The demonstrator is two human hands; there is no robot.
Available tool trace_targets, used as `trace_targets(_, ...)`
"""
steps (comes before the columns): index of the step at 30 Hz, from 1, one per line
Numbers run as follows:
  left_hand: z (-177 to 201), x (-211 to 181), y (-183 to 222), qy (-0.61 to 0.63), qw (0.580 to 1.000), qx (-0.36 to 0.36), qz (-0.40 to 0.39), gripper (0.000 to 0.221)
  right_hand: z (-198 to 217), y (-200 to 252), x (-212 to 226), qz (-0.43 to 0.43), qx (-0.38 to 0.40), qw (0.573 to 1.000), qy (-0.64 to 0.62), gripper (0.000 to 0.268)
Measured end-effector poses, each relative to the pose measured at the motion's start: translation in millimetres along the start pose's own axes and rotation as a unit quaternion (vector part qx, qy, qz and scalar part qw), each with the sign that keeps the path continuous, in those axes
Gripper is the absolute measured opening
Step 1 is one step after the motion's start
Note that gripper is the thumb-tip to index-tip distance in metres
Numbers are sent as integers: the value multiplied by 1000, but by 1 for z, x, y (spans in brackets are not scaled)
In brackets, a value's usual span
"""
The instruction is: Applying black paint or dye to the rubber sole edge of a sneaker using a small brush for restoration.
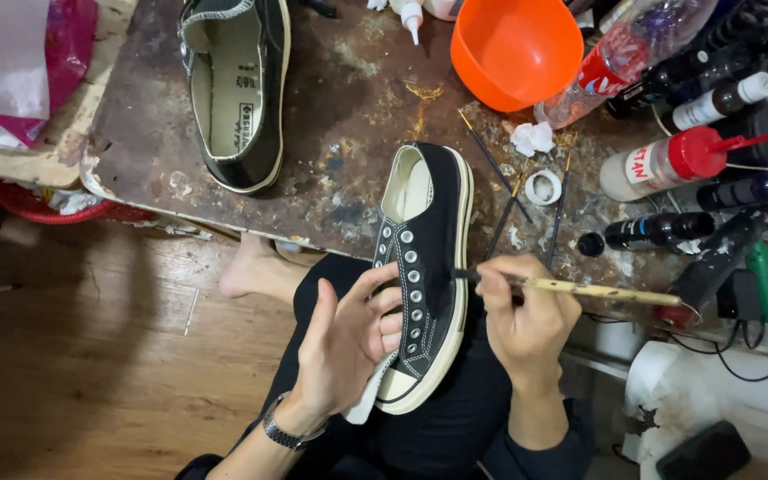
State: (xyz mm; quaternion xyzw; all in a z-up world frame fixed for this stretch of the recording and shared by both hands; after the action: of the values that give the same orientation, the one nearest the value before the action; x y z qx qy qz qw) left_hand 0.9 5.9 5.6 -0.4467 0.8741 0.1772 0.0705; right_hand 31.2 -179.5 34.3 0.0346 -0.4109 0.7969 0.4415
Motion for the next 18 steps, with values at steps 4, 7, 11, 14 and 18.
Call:
trace_targets(4, 1, 1, 1, 8, 1000, -1, -5, 75, 1, 4, -2, 36, 6, 999, -17, 29)
trace_targets(7, 5, 2, 1, 23, 1000, -2, -4, 73, 6, 9, 6, 39, 27, 998, -52, 26)
trace_targets(11, 4, 1, 0, 14, 1000, -3, -3, 73, 5, 13, -4, -22, 40, 998, -44, 23)
trace_targets(14, 6, 3, 0, 18, 1000, -14, 0, 73, 4, 0, 3, 5, 14, 997, -79, 29)
trace_targets(18, 5, 3, 0, 22, 999, -28, 2, 76, 9, 7, 12, 52, 53, 995, -67, 26)
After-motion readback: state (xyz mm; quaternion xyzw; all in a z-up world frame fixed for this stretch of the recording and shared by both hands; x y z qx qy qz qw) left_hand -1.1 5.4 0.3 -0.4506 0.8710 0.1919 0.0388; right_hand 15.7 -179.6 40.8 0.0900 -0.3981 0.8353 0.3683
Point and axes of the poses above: each hand's wrist, its own y-axis away from the middle knuckle, its own z-axis out of the back of the hand, x = y × z, the point moved 1 cm from there along -y, towards the middle knuckle, and after that the axes turned 9 degrees about z, right-handed, at the moved point
